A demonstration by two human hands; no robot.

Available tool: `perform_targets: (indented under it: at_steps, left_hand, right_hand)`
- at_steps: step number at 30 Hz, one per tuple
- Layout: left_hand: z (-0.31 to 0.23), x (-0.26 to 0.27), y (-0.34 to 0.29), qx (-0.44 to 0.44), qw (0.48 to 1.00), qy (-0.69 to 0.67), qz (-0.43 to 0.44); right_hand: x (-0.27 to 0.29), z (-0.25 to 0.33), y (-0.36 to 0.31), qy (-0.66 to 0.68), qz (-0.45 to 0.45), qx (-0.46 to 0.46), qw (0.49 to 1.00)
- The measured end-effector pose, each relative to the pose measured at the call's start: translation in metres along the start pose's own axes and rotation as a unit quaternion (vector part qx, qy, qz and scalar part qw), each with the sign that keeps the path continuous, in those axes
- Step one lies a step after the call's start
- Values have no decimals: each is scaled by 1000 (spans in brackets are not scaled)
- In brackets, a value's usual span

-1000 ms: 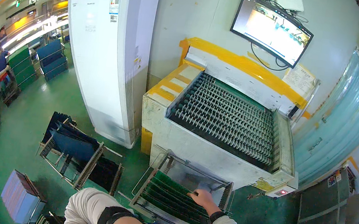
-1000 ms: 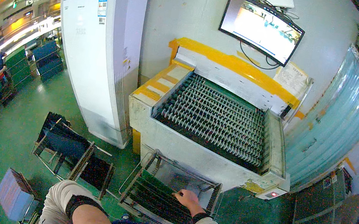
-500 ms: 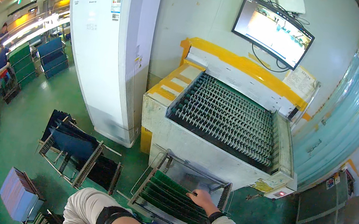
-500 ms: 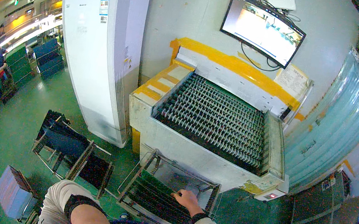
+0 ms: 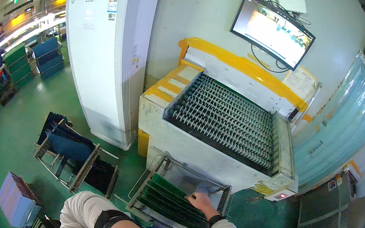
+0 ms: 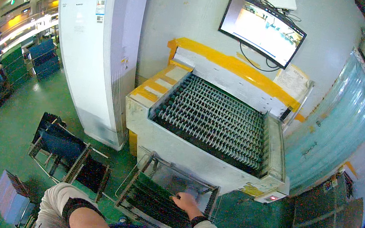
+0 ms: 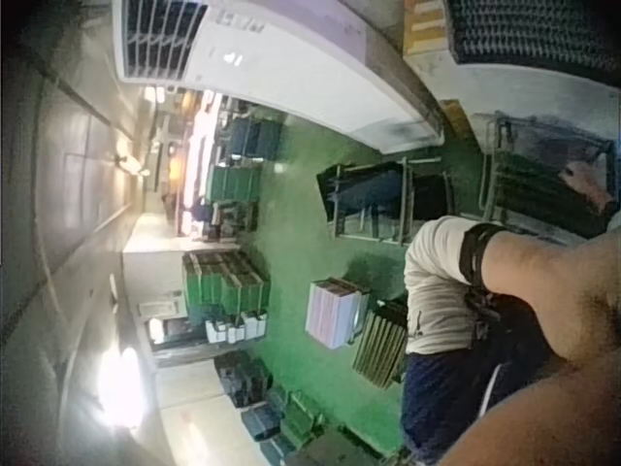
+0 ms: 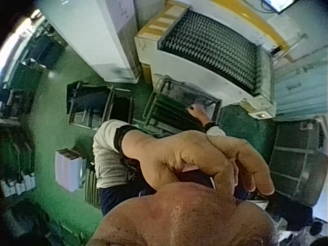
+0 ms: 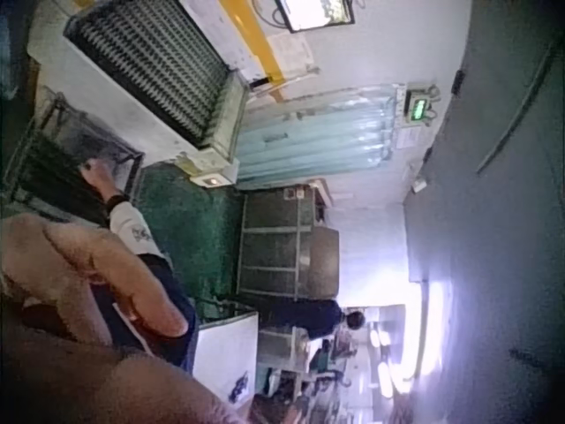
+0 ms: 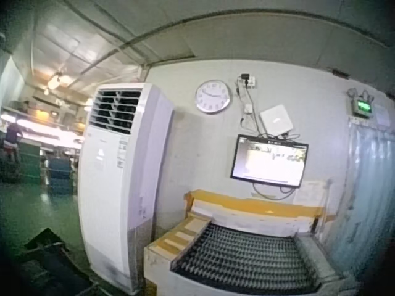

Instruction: The recorder is taking green circuit boards or plates and placing them onto a roller conveyor machine for processing.

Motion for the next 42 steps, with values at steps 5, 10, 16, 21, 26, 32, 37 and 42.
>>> perform_targets:
  at_steps: [5, 10, 16, 21, 26, 32, 37, 42]
  left_hand:
    - [2, -4, 2, -17, 999, -9, -26]
    - [4, -12, -2, -16, 996, -45, -74]
    - [-5, 0, 2, 11, 1000, -15, -19]
    - [-2, -5, 0, 1, 997, -60, -40]
    - [-1, 1, -3, 27, 999, -26, -17]
    - [-1, -15, 2, 5, 993, -70, -93]
    - [-3, -7, 2, 16, 997, -46, -55]
    - [-1, -7, 1, 16, 999, -26, -43]
  right_hand:
    - [0, -1, -1, 3, 12, -29, 999]
    - [3, 2, -2, 3, 0, -17, 1000]
    - [9, 7, -2, 10, 17, -21, 1000]
    - [9, 8, -3, 7, 12, -14, 1000]
    - [0, -5, -4, -6, -13, -13, 1000]
    - [8, 5, -3, 20, 13, -12, 1000]
    - [13, 10, -5, 21, 20, -21, 999]
    - [9, 7, -3, 14, 29, -23, 999]
Point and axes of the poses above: each hand's wrist, its own y-axis towards the middle knuckle, its own x-axis out of the back of the hand, z = x × y, the point moved 1 cm from there along y, towards the middle knuckle, and after that the axes turned 1 degree about -z, right-handed, at the moved point
